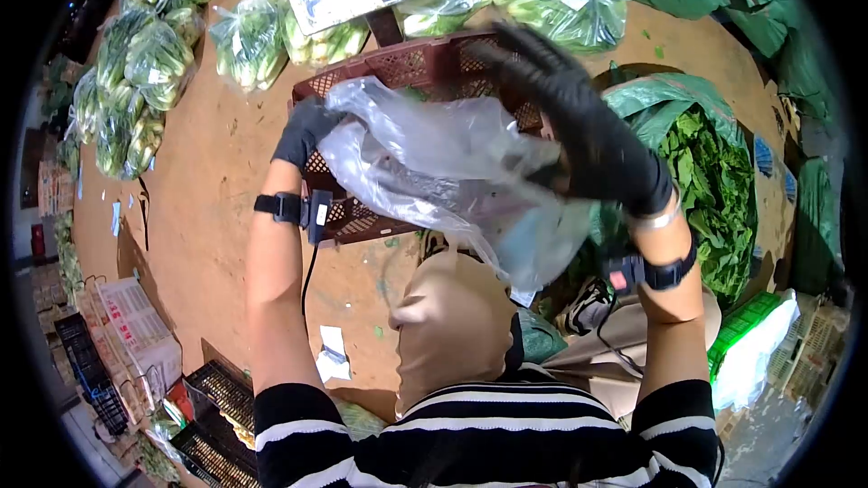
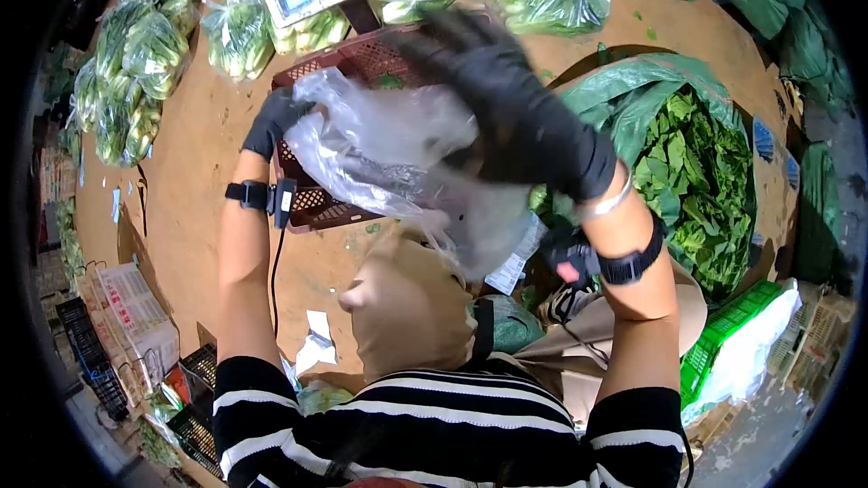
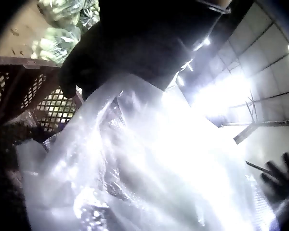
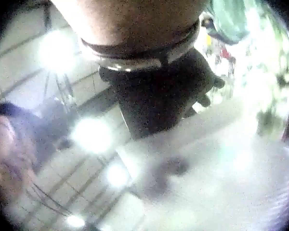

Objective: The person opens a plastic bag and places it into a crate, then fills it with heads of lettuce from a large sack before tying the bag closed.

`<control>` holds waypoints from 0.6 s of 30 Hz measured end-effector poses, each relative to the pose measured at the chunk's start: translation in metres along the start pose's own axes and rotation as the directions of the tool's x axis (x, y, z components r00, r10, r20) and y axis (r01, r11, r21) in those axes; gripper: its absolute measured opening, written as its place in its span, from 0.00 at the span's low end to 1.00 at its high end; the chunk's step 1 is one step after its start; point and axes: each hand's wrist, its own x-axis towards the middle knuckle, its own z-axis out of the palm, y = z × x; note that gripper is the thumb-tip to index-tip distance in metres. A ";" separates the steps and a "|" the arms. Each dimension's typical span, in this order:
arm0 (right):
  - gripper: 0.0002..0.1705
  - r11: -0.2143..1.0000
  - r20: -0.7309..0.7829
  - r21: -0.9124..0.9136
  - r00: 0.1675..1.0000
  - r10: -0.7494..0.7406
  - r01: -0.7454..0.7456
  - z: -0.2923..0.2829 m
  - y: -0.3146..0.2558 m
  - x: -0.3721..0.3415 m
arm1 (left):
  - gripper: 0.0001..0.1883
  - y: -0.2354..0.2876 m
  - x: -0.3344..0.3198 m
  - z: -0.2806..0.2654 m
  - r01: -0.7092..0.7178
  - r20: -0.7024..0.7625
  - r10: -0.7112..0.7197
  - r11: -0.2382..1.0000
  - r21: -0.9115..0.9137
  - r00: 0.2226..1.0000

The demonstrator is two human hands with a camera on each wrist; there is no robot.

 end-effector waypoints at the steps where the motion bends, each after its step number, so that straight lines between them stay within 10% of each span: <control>1: 0.31 0.999 0.022 0.032 0.999 -0.044 0.043 0.004 -0.003 0.009 | 0.25 0.001 -0.001 -0.003 0.018 -0.015 -0.018 0.999 -0.030 1.000; 3: 0.26 0.932 -0.059 0.331 0.989 -0.133 0.145 0.021 0.010 0.021 | 0.28 -0.014 0.014 0.008 0.113 0.084 -0.117 0.993 0.046 0.990; 4: 0.19 0.763 -0.008 0.626 0.977 0.214 -0.162 0.036 0.027 0.016 | 0.29 -0.029 0.018 0.023 0.138 0.098 -0.144 0.988 0.063 0.985; 5: 0.18 0.878 -0.145 0.478 0.983 0.109 -0.027 0.045 0.069 0.016 | 0.30 -0.036 0.019 0.029 0.218 0.125 -0.230 0.971 0.100 0.965; 6: 0.14 0.906 -0.088 0.318 0.942 0.323 -0.281 0.058 0.112 0.003 | 0.30 -0.046 0.018 0.037 0.225 0.132 -0.237 0.969 0.100 0.963; 8: 0.21 0.052 0.486 0.817 0.734 0.474 -0.574 0.069 0.198 -0.044 | 0.29 -0.062 0.016 0.047 0.131 0.180 -0.131 0.991 0.014 0.975; 10: 0.27 -0.066 0.331 0.933 0.770 0.545 -0.355 0.054 0.190 -0.071 | 0.30 -0.034 -0.002 0.037 0.199 0.196 -0.214 0.976 0.094 0.957; 14: 0.31 0.769 -0.231 0.581 0.853 0.468 -0.265 -0.006 0.107 -0.032 | 0.24 -0.054 0.005 0.072 0.047 -0.056 -0.043 0.996 0.076 0.998; 18: 0.14 0.794 0.251 0.566 0.964 0.092 -0.223 0.081 0.048 0.024 | 0.23 -0.024 0.001 0.060 -0.017 -0.178 0.035 0.995 0.102 0.983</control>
